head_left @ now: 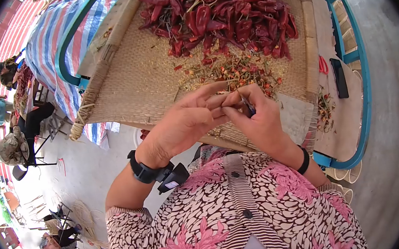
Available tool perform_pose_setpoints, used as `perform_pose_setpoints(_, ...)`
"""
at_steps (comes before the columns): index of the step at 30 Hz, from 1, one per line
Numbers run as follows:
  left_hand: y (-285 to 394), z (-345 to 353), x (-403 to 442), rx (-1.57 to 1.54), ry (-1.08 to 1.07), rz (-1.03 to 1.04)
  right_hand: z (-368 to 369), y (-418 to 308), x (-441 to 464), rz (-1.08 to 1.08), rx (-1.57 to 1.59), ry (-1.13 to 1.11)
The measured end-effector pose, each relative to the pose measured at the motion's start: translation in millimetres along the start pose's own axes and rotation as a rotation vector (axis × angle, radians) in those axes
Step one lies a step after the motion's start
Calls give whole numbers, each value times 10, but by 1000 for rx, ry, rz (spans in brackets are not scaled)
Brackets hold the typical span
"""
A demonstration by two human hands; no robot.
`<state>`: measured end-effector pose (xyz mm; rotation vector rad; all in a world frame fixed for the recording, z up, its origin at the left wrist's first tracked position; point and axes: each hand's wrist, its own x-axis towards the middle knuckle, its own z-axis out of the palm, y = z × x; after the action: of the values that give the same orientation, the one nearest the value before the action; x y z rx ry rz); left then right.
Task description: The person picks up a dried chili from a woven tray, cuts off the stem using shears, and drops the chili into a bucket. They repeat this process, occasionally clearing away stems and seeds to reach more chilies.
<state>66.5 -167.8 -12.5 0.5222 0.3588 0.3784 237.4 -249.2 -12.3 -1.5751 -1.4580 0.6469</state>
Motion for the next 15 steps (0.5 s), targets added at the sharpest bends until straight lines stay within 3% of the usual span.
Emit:
perform_pose_setpoints(4,-81,98,-19,215,65,103,14,26,20,103,283,-9)
perform_pose_setpoints(7,-171,82,-30,388,123,168,-123,-84,73,466,699,-123)
perform_pose_setpoints(15,-288,-67,-72,427,202,114,-72,-11,75,493,771,-95)
